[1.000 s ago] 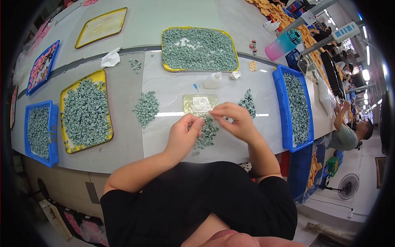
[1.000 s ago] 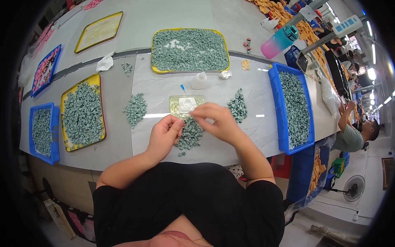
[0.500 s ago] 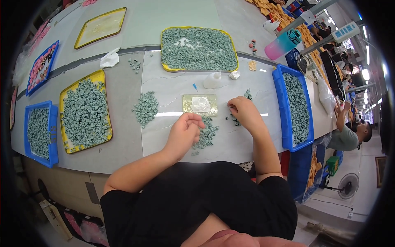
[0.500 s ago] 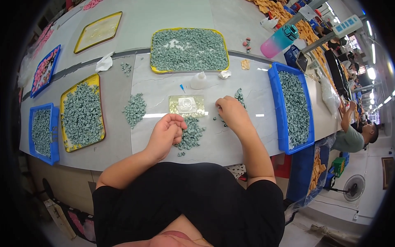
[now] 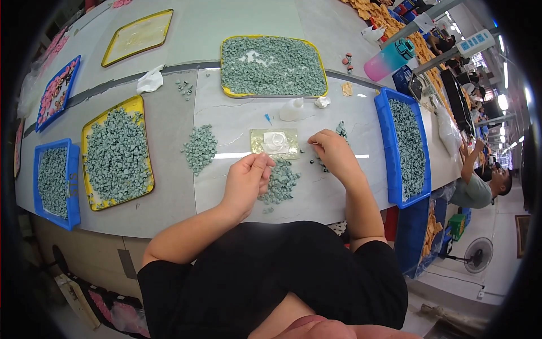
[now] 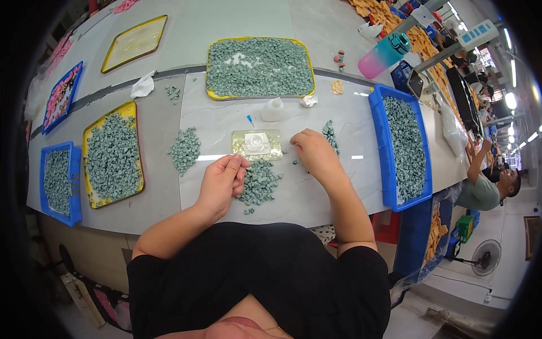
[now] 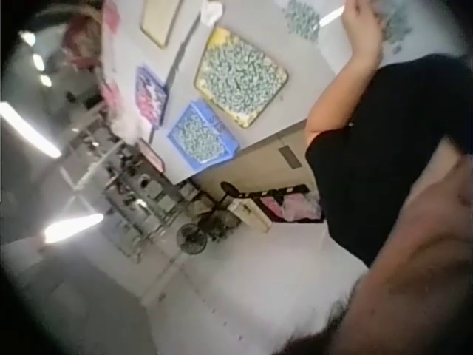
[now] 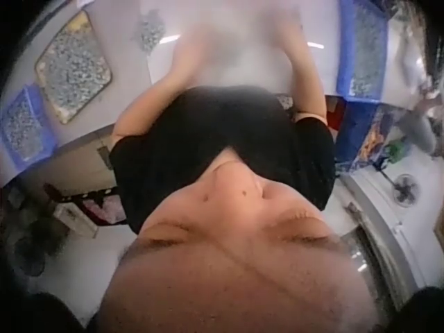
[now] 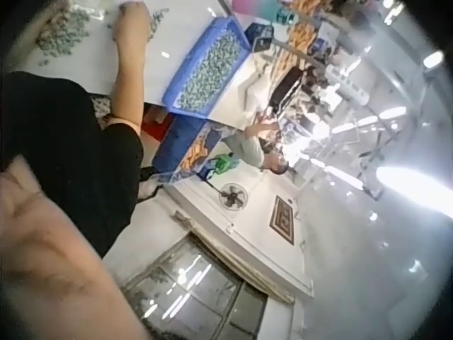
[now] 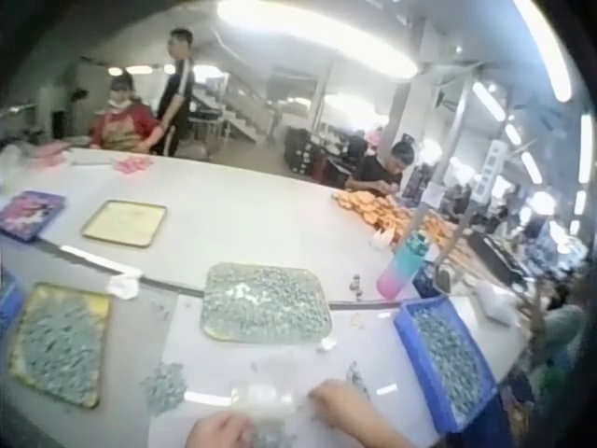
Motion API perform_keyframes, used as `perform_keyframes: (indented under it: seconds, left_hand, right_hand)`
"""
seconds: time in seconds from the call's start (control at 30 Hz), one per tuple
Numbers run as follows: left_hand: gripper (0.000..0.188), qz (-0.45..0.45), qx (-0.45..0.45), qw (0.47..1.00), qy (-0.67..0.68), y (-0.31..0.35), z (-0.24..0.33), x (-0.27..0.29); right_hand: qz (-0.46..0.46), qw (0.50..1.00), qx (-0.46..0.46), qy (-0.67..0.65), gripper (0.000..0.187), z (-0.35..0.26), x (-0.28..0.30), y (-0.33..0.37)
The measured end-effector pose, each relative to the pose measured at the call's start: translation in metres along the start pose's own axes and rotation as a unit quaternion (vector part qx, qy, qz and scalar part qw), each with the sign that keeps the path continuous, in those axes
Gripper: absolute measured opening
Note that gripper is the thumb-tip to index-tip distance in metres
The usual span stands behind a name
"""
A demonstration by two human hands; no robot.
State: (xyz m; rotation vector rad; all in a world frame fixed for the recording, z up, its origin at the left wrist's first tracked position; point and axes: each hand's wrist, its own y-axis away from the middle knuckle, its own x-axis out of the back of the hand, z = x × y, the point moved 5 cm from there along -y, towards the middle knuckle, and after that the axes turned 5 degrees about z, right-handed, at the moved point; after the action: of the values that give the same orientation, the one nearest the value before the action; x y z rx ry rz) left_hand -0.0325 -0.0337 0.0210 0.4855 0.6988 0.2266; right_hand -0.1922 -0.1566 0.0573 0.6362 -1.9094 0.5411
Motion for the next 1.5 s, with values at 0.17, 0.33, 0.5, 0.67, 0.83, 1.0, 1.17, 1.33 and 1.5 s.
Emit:
perform_keyframes:
  seconds: [0.17,0.33,0.5,0.67,0.83,1.0,1.17,1.33,1.5]
  left_hand:
    - [0.018,0.008,-0.025,0.998,0.051,-0.001,0.000,-0.003]
    - [0.013,0.021,-0.060,0.996,0.065,-0.001,0.004,-0.001]
    - [0.013,0.021,-0.031,0.999,0.039,-0.001,0.000,0.000]
    - [0.017,-0.060,0.021,0.998,0.012,0.003,-0.005,-0.011]
    - [0.020,-0.104,0.023,0.994,0.027,0.001,-0.011,-0.009]
    - [0.021,-0.058,0.035,0.998,0.016,0.007,-0.005,-0.010]
    - [0.020,-0.051,0.037,0.998,0.000,0.010,-0.003,-0.009]
    - [0.021,-0.030,-0.017,0.994,-0.103,0.013,0.000,-0.010]
    - [0.019,-0.045,-0.006,0.998,-0.031,0.013,0.000,-0.010]
  right_hand:
    - [-0.043,0.998,-0.021,-0.028,0.015,-0.011,-0.011,0.000]
    - [-0.062,0.996,-0.053,-0.025,0.015,-0.013,-0.012,0.000]
    - [0.005,0.968,-0.097,-0.232,0.010,-0.029,0.001,0.002]
    - [-0.018,0.947,-0.010,-0.321,0.011,-0.063,0.011,0.009]
    - [0.070,0.963,0.095,-0.241,0.019,-0.080,0.010,0.018]
    - [0.109,0.954,0.241,-0.143,0.030,-0.089,0.008,0.026]
    - [0.101,0.942,0.303,-0.100,0.035,-0.093,0.009,0.030]
    - [0.116,0.943,0.294,-0.108,0.034,-0.090,0.011,0.029]
    - [0.142,0.946,0.280,-0.085,0.033,-0.083,0.012,0.022]
